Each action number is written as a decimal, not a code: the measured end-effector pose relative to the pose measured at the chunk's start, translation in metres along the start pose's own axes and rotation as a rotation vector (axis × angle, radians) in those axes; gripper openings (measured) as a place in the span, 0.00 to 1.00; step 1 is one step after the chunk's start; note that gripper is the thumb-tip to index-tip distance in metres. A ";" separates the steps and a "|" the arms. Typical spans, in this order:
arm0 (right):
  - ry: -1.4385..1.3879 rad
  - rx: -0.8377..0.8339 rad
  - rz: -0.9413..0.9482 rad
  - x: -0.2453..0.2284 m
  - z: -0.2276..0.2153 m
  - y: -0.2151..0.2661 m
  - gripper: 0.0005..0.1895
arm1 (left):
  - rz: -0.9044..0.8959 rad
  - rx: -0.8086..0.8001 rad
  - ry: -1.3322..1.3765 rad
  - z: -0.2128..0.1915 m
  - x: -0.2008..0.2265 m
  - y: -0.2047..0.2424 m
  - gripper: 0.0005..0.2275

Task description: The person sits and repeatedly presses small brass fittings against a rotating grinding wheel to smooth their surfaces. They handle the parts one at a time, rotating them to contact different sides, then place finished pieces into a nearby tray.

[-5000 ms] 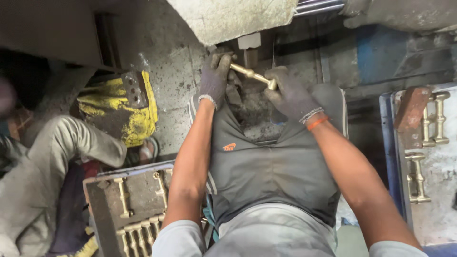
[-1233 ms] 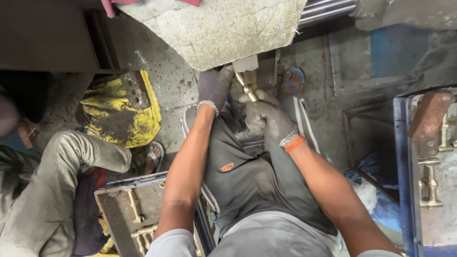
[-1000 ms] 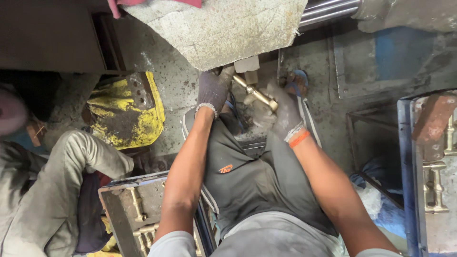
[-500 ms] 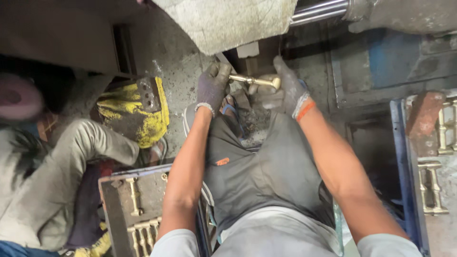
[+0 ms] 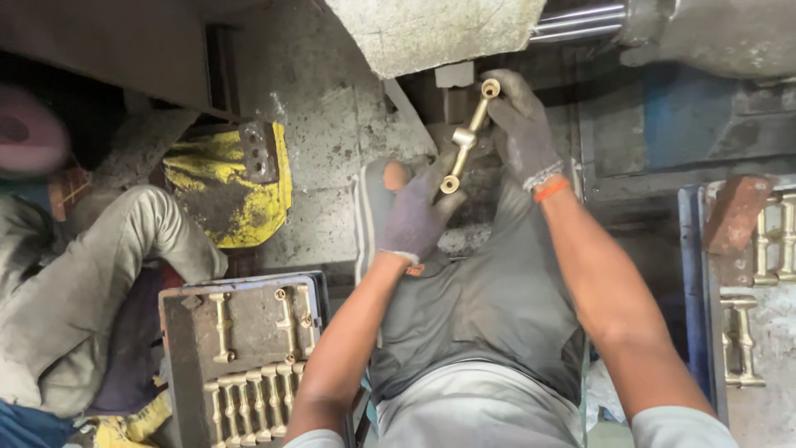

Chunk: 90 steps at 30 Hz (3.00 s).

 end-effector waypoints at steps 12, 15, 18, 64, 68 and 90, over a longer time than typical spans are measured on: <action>-0.156 0.141 0.294 0.035 -0.001 -0.018 0.03 | -0.206 -0.025 0.147 0.021 -0.003 -0.018 0.24; -0.194 0.138 0.268 0.033 -0.002 -0.018 0.07 | -0.270 -0.048 0.185 0.019 -0.002 -0.016 0.24; -0.007 0.085 0.237 0.032 -0.006 -0.018 0.06 | -0.326 -0.089 0.323 0.017 -0.003 -0.017 0.22; 0.679 0.034 -0.020 -0.097 -0.070 0.114 0.18 | -0.171 0.006 0.242 -0.018 0.001 -0.032 0.16; 1.702 0.239 -0.077 -0.115 -0.150 0.150 0.24 | -0.568 -0.134 0.652 -0.008 -0.022 -0.047 0.13; 1.331 -0.679 -0.692 -0.059 0.040 0.049 0.13 | -0.363 -0.131 0.529 0.025 -0.079 -0.102 0.15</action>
Point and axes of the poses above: each hand's wrist, its own y-axis away from the middle knuckle, its own z-axis out of the palm, x = y × z, the point moved 2 cm from there along -y, towards the middle knuckle, and after that the axes turned 12 degrees about -z, right-handed, at the moved point
